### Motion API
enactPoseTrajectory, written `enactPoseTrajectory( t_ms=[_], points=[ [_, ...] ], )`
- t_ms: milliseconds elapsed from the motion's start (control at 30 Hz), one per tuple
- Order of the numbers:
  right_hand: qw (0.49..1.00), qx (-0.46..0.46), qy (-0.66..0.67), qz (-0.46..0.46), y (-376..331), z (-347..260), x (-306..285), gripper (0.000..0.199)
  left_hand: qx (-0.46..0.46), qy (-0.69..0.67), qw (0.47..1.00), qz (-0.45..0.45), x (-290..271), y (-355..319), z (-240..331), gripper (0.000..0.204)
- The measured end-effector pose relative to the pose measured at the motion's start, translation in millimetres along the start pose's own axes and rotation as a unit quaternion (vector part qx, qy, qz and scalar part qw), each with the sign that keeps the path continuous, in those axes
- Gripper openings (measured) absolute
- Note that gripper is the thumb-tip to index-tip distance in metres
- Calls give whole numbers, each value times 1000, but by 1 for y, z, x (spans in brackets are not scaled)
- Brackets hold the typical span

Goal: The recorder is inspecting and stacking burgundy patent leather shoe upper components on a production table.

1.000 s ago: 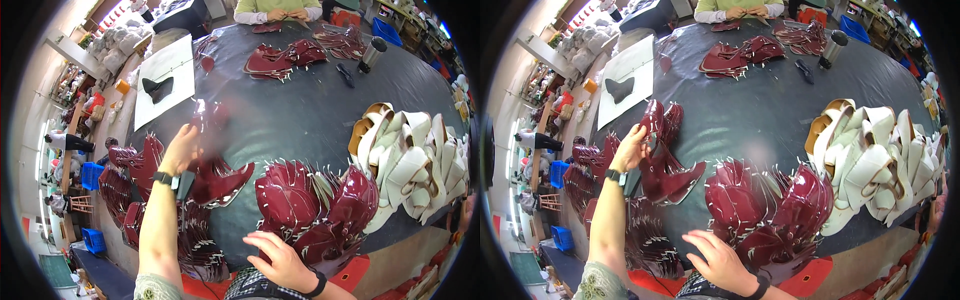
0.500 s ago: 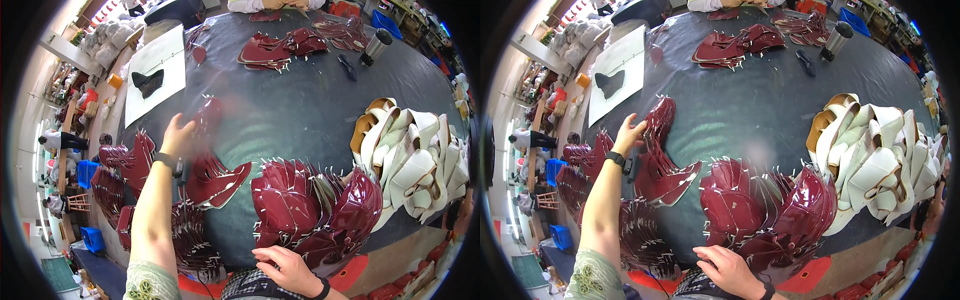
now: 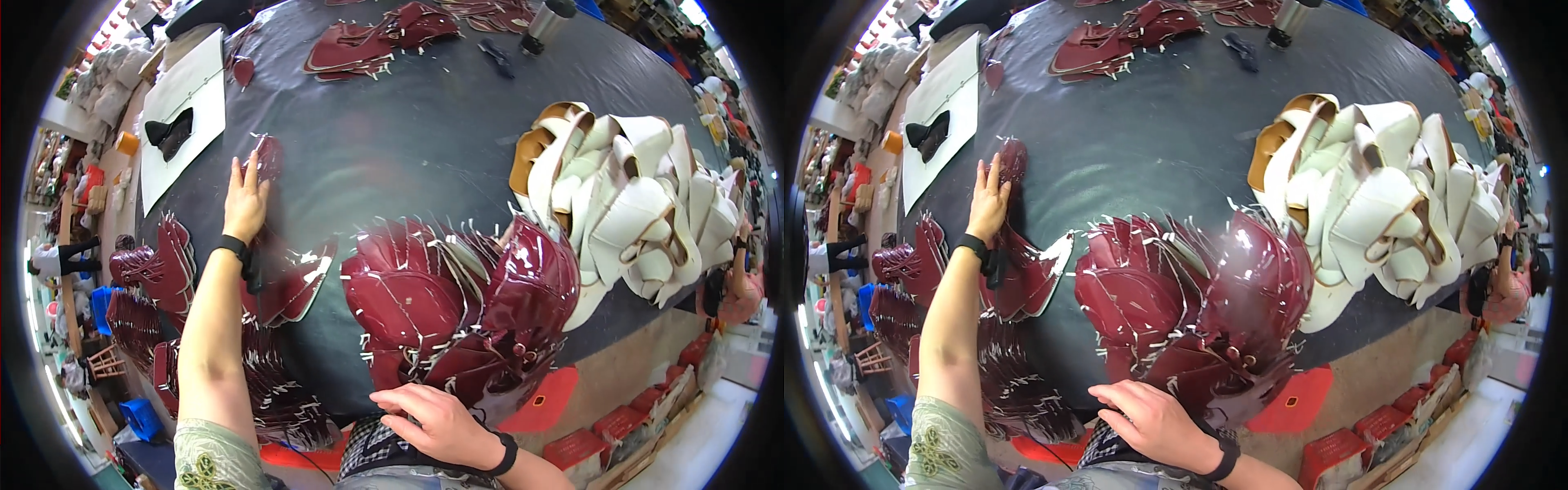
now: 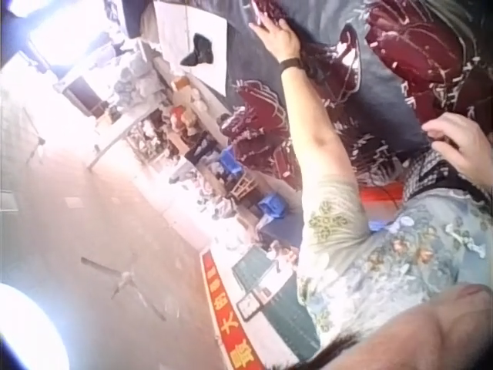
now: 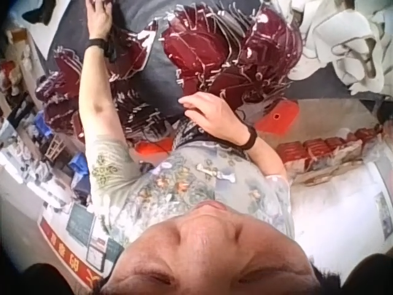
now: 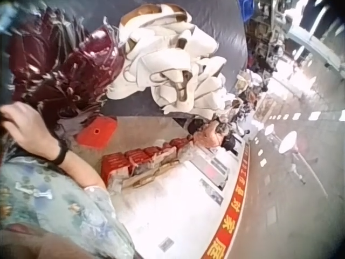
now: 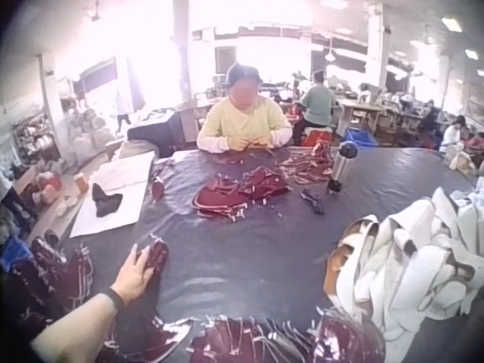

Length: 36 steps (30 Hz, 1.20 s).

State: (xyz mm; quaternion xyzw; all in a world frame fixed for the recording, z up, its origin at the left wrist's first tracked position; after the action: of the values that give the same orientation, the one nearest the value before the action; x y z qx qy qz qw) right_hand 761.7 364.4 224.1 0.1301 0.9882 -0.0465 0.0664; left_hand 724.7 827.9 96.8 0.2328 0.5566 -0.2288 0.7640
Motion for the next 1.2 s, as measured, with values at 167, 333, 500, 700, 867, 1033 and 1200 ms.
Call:
enactPoseTrajectory(
  t_ms=[167,333,500,700,867,1033,1200],
  points=[
    [996,-20,-62,61,-15,-21,-37,30,17,11,997,74,-28,-8,45,88],
    [909,48,-85,405,-61,-23,-120,29,-40,-367,900,-231,-72,-75,148,43],
    [902,42,-45,426,-71,-12,-152,40,21,-477,767,-428,-87,-187,290,48],
    [922,55,-123,364,-63,-16,-148,47,-83,-544,734,-398,-63,-206,322,62],
    [938,19,-49,343,-62,-15,-146,46,-124,-569,707,-402,-75,-217,330,55],
    [932,6,61,357,-59,-10,-147,49,-150,-613,642,-436,-84,-223,324,17],
    [945,11,76,317,-66,-3,-151,42,-105,-653,619,-423,-110,-231,325,10]
  ],
)
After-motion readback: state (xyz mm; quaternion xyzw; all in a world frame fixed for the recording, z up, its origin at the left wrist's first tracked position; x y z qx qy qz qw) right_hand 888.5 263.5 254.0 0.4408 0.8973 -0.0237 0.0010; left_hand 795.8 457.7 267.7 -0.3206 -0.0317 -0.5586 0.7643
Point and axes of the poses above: each hand's wrist, its own y-axis towards the middle knuckle, its own x-axis out of the palm, z = x × y, the point moved 5 cm from there along y, towards the middle knuckle, and after that the axes turned 7 degrees about -x, right-handed, at the moved point
